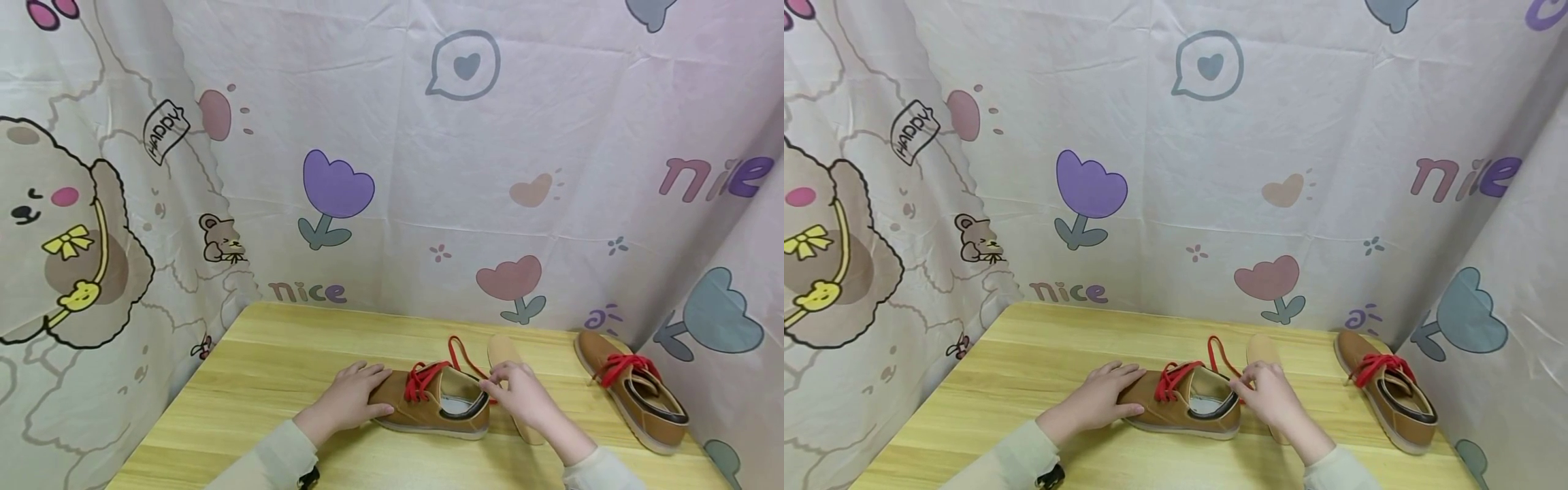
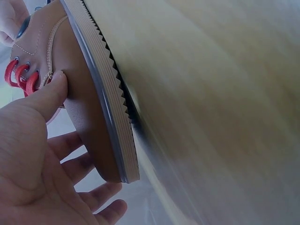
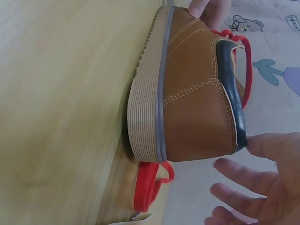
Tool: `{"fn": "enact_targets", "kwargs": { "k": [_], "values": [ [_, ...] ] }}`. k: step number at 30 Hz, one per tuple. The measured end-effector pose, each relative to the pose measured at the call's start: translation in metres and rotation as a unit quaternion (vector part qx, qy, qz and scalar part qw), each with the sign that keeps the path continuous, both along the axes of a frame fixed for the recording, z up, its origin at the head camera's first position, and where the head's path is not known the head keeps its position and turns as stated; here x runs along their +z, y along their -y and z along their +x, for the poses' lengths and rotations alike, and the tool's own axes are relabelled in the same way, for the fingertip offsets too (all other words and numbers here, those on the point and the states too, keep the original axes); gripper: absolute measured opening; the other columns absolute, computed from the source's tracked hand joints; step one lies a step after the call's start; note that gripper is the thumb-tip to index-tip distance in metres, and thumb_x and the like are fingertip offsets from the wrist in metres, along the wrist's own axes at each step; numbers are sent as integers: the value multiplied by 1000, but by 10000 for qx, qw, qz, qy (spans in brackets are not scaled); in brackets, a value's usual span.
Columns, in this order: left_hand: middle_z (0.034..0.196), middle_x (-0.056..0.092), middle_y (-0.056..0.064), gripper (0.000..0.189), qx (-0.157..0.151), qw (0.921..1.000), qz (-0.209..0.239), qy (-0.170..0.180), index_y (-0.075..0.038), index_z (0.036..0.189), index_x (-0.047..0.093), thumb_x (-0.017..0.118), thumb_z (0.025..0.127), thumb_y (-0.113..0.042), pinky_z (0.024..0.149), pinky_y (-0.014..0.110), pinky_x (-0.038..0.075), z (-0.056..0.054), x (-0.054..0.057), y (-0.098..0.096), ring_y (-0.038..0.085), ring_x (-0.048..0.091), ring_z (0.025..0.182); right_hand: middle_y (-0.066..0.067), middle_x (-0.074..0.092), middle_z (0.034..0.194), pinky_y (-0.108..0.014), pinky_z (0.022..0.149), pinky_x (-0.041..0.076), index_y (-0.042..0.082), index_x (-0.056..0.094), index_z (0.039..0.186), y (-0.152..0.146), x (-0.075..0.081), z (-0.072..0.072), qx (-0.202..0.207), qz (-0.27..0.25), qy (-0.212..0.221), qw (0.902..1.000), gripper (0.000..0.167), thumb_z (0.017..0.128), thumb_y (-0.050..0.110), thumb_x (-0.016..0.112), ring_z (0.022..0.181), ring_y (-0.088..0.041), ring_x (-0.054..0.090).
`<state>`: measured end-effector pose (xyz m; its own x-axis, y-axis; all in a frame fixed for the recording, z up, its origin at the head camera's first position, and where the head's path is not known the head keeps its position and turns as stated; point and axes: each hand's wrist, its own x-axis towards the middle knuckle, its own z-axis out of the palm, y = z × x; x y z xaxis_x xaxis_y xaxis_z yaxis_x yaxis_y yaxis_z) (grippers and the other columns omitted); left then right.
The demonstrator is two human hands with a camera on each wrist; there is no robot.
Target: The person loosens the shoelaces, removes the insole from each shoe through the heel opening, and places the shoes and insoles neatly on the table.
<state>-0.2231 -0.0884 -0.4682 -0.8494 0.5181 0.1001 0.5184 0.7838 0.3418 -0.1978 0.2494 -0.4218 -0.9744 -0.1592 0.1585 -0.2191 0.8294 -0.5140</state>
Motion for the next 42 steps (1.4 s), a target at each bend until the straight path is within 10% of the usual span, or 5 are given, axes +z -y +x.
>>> {"fn": "enact_targets", "kwargs": {
  "k": [42],
  "values": [
    [153, 46, 11, 74, -171, 9991, 240, 293, -13, 150, 48, 67, 91, -52, 111, 64, 27, -10, 0, 6, 47, 35, 140, -5, 69, 107, -51, 93, 45, 19, 69, 70, 8, -3, 6, 138, 81, -294, 9994, 21, 90, 19, 75, 104, -29, 56]
  ]
}}
